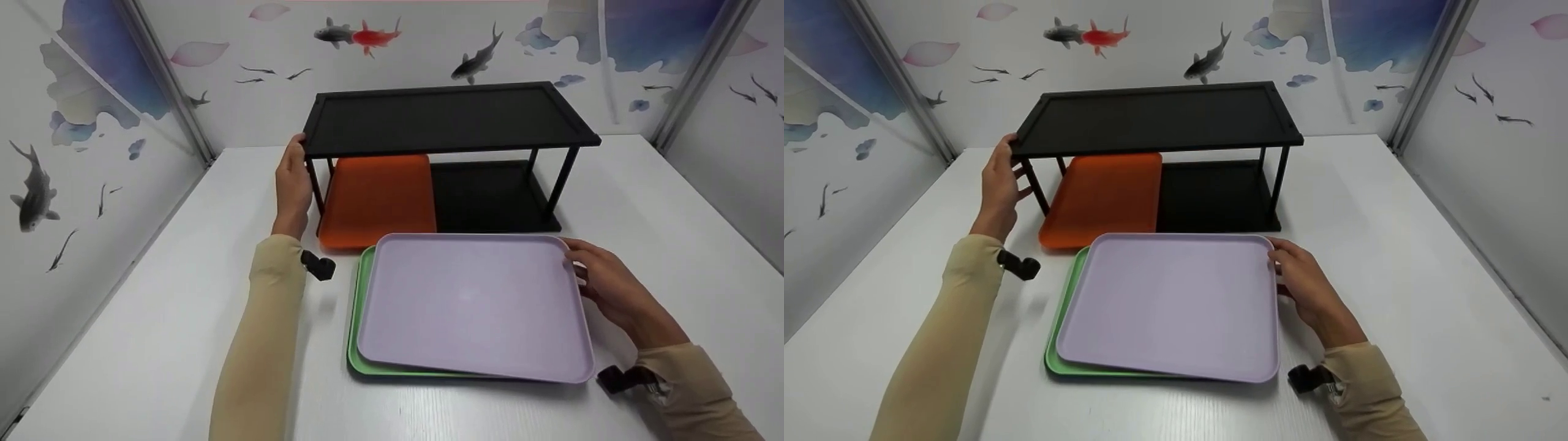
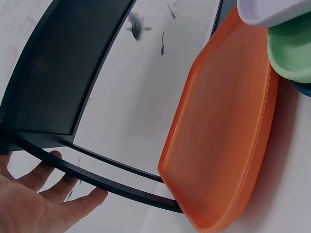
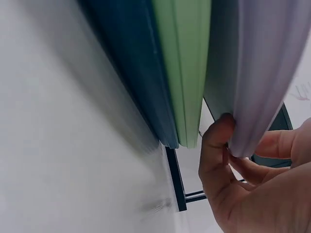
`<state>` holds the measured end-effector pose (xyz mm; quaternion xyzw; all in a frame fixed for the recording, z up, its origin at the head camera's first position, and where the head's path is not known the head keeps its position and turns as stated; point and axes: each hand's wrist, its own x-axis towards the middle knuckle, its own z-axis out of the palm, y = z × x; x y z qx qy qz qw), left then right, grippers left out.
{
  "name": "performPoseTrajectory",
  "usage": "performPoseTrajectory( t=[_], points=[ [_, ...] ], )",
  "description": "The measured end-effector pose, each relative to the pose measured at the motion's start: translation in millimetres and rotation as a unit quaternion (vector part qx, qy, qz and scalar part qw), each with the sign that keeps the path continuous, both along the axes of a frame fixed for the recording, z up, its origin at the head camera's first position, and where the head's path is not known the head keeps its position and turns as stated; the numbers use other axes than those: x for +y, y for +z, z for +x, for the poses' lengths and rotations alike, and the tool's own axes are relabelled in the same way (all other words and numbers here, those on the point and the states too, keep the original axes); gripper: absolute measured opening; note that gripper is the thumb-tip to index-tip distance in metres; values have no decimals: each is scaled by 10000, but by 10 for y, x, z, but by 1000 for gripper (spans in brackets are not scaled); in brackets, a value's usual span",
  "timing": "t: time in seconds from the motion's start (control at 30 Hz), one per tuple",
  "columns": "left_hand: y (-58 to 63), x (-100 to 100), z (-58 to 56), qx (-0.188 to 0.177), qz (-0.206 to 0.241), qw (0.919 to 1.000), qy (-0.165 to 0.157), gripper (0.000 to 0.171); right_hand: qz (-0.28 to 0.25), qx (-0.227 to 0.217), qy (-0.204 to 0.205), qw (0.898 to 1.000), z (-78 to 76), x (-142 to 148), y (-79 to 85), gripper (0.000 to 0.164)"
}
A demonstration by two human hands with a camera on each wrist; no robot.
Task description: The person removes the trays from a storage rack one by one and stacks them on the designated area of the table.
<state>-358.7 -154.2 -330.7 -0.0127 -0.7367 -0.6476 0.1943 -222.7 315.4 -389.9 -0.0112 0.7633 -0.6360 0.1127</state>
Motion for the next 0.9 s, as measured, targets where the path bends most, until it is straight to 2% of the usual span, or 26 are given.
performPoseTrajectory(
  t=[0.13,0.3,0.7,0.9],
  points=[
    [38,-2,-14,-55,26,10000,8,54,41,76,83,9999,-25,-7,23,53],
    [70,-8,-29,-116,-28,9999,41,53,363,85,105,9992,-41,-18,38,56],
    [22,-3,-2,-125,26,9999,-32,52,559,85,202,9982,10,-31,18,63],
    [2,-10,14,-140,38,9999,-30,52,671,247,329,9969,28,-41,6,64]
  ],
)
